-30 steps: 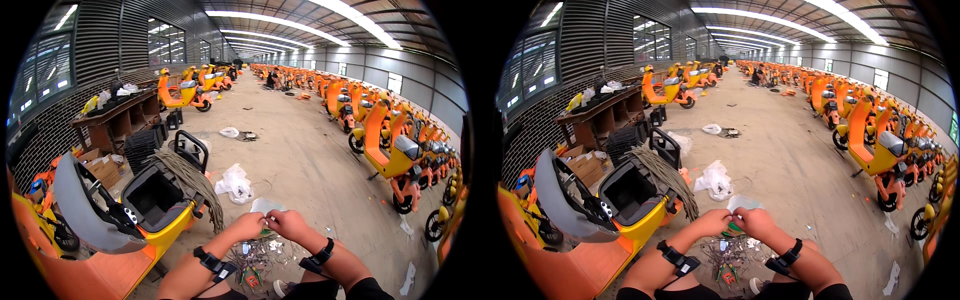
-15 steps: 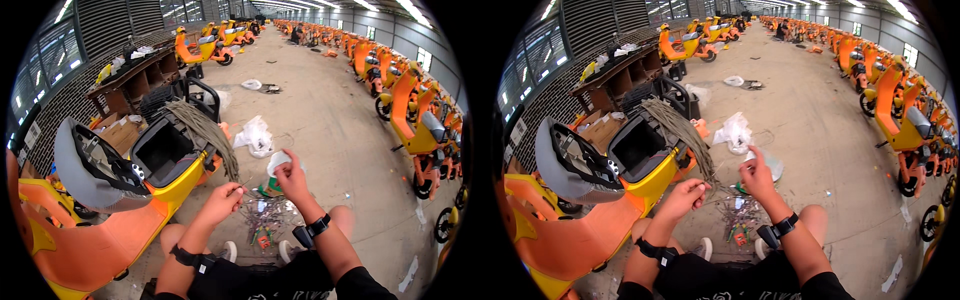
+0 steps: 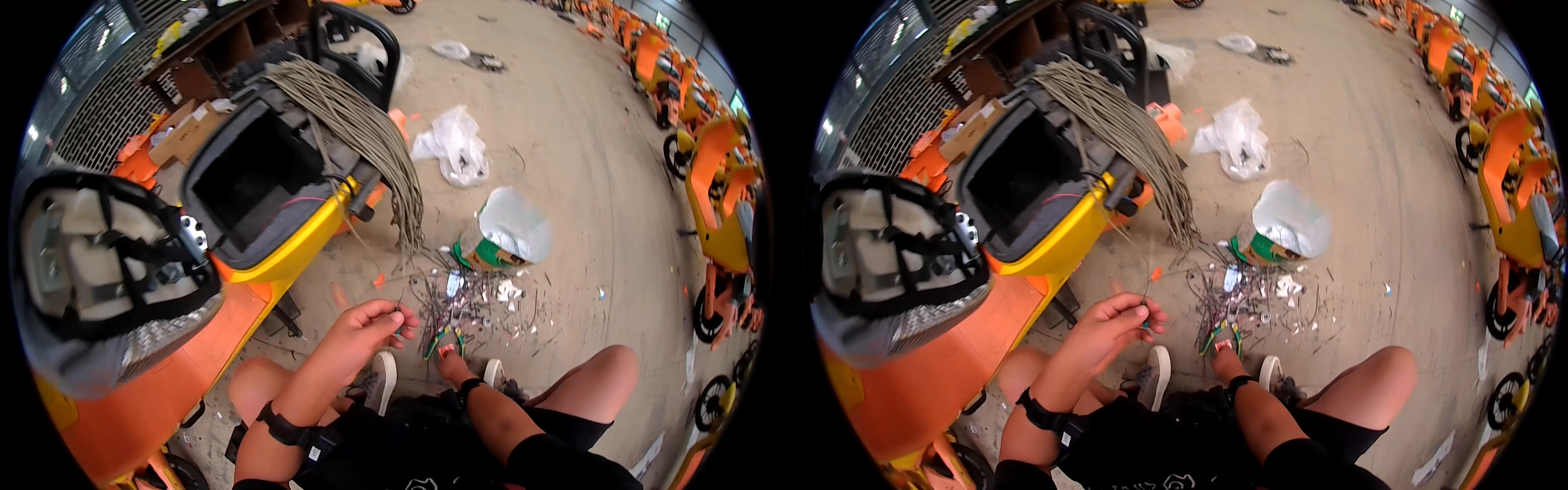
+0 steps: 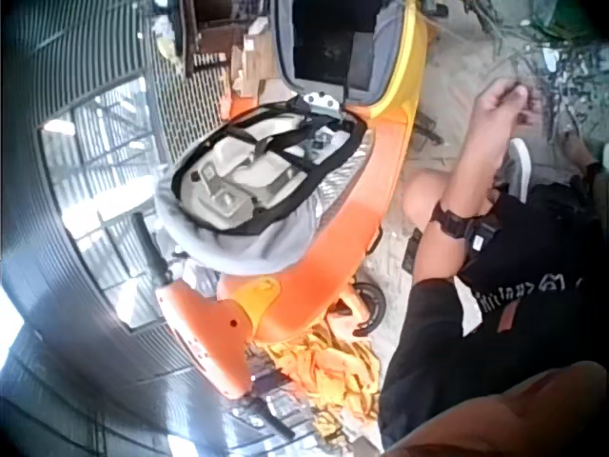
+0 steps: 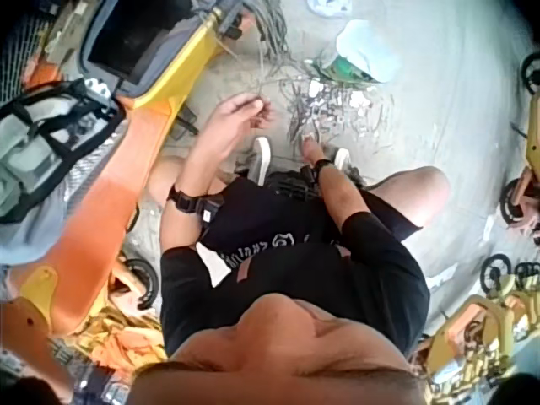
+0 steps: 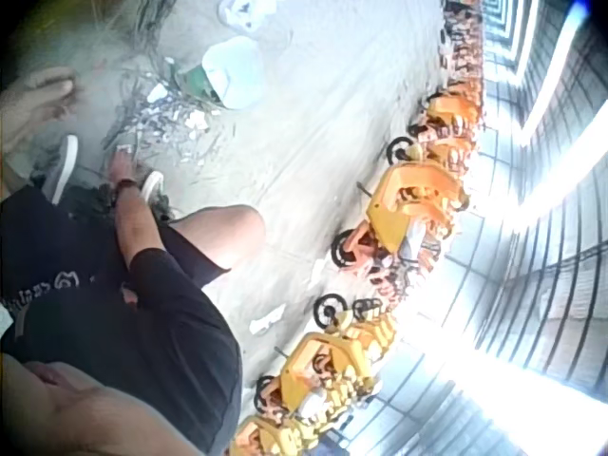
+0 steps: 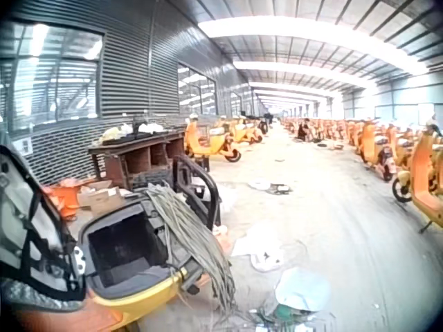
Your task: The person handles a bundle of electrical wires, using pliers to trim them while seated on the floor next to a yellow scooter in a factory.
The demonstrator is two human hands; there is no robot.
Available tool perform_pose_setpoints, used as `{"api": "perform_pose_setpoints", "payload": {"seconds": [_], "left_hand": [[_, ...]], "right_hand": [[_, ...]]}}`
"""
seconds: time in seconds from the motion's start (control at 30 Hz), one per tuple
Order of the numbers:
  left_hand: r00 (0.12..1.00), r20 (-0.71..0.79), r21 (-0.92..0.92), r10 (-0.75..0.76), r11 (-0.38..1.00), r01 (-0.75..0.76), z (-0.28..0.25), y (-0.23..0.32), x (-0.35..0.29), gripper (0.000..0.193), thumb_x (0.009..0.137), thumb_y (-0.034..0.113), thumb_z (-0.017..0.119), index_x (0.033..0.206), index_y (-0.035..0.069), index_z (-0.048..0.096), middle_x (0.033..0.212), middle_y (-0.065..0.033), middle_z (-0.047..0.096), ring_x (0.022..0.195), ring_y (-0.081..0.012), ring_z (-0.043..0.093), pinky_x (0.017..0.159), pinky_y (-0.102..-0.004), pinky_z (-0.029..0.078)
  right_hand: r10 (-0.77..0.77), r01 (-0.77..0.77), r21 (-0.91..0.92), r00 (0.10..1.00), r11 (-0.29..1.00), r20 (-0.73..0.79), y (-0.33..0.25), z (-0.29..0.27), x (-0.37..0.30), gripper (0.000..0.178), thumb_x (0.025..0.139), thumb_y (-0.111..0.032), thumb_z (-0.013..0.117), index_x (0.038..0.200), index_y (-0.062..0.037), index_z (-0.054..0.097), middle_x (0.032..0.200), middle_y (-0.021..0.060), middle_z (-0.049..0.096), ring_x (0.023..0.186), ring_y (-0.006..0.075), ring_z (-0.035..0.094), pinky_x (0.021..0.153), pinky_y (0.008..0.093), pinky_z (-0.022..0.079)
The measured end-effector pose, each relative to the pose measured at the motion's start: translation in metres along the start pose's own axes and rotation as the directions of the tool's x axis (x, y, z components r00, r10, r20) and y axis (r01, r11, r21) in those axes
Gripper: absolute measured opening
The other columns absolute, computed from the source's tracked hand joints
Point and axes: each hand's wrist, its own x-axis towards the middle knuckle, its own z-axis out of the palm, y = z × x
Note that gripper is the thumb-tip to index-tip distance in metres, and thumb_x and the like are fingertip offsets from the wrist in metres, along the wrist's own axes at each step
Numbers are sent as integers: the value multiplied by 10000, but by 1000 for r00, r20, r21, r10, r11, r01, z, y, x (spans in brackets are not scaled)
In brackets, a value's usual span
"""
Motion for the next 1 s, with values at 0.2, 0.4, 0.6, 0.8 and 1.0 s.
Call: {"api": "perform_pose_setpoints", "payload": {"seconds": [0.2,0.4,0.6,0.8,1.0], "left_hand": [[988,-119,126,-103,985,118,-5,-14,15,224,936,151,621,1086,-16,637,920,-26,599,811,-109,545,749,-248,463],[980,-126,118,-156,978,171,-14,-14,25,232,933,168,635,1094,1,647,885,6,603,788,-79,536,742,-218,449],[980,-73,83,-188,978,193,-15,-8,23,220,959,166,593,1107,9,631,876,-5,614,811,-79,578,745,-219,459],[986,19,122,-167,979,163,-18,-9,37,230,984,190,544,1117,10,596,880,-19,611,764,-84,592,685,-223,470],[977,209,176,-40,984,3,-3,-13,62,209,998,188,492,1105,35,587,882,3,591,690,-59,566,590,-202,426]], "right_hand": [[138,-138,-20,990,990,19,5,23,-1,492,813,-327,613,1067,88,542,952,298,649,927,439,631,817,478,510],[279,-283,-20,952,959,-125,-46,18,19,570,884,-488,568,1057,55,578,983,278,657,938,461,620,827,498,493],[410,-380,180,895,907,-174,-47,17,59,498,811,-358,672,1054,64,568,993,293,651,977,451,619,833,492,495],[458,-540,454,842,709,285,-57,-49,59,383,858,-400,515,836,-27,600,811,229,642,783,404,630,733,459,515],[376,-495,517,868,699,323,-102,-176,4,326,857,-356,622,759,-47,584,581,61,535,451,200,511,420,334,391]]}}
